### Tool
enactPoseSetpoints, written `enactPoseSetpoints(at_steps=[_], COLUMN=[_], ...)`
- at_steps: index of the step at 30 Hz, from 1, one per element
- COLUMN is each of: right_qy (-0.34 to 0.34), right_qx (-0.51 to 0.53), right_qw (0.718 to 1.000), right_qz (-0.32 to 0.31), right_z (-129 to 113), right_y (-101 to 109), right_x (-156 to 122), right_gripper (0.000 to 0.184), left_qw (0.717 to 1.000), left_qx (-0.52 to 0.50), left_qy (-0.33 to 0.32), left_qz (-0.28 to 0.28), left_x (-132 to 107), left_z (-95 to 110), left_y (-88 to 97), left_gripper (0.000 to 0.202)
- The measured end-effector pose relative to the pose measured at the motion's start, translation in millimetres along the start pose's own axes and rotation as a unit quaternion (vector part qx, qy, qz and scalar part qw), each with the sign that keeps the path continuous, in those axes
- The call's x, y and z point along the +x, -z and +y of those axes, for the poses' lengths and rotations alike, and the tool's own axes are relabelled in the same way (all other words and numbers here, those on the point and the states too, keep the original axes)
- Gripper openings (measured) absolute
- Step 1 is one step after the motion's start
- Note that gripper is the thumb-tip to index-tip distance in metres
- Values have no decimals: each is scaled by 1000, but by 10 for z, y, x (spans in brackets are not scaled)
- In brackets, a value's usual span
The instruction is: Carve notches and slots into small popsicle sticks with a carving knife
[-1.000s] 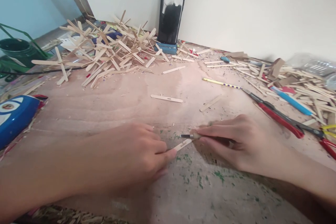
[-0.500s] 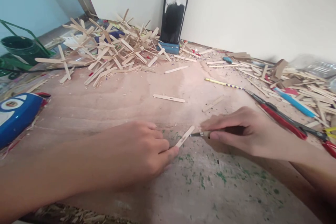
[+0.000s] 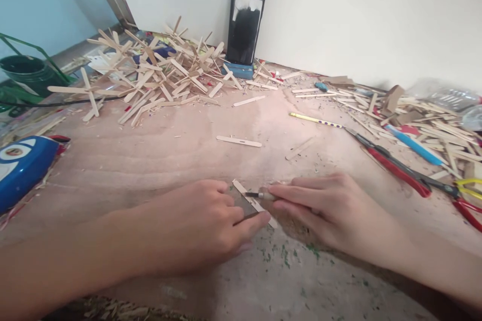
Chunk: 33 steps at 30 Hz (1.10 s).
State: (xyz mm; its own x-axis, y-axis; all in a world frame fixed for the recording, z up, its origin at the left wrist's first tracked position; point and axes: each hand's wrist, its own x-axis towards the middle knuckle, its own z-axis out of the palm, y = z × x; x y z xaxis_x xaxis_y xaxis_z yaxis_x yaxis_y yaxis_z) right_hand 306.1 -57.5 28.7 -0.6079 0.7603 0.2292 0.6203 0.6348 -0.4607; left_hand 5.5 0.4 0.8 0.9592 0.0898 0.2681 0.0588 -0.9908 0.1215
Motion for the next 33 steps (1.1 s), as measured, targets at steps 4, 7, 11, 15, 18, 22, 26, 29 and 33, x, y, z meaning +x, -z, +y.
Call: enactPoseSetpoints(at_steps=[4, 7, 11, 15, 18, 22, 26, 29, 33], right_qy=[1, -2, 4, 15, 17, 23, 40, 51, 64], right_qx=[5, 15, 3, -7, -2, -23, -57, -70, -91], right_qw=[1000, 1000, 1000, 1000, 999, 999, 997, 996, 994], right_qz=[30, 3, -9, -25, -34, -32, -24, -30, -22], right_z=[50, 71, 42, 14, 14, 14, 22, 35, 27], right_y=[144, 208, 194, 169, 168, 169, 185, 190, 173], right_x=[-17, -62, -99, -66, -49, -81, -127, -132, -109], right_gripper=[30, 24, 24, 29, 28, 31, 32, 35, 34], left_qw=[998, 994, 996, 997, 998, 999, 999, 999, 1000], left_qx=[-6, 7, 19, 28, 6, -5, -9, -10, -11], left_qy=[30, 81, 66, 51, 44, 32, 34, 29, 19], left_qz=[48, 70, 50, 43, 36, 25, 23, 12, -13], left_x=[3, -12, -29, -24, -12, 1, -10, -28, -44], left_z=[-93, -182, -266, -267, -232, -198, -201, -205, -197], left_y=[120, 197, 171, 118, 132, 164, 166, 175, 189], left_gripper=[31, 41, 39, 36, 35, 32, 31, 27, 13])
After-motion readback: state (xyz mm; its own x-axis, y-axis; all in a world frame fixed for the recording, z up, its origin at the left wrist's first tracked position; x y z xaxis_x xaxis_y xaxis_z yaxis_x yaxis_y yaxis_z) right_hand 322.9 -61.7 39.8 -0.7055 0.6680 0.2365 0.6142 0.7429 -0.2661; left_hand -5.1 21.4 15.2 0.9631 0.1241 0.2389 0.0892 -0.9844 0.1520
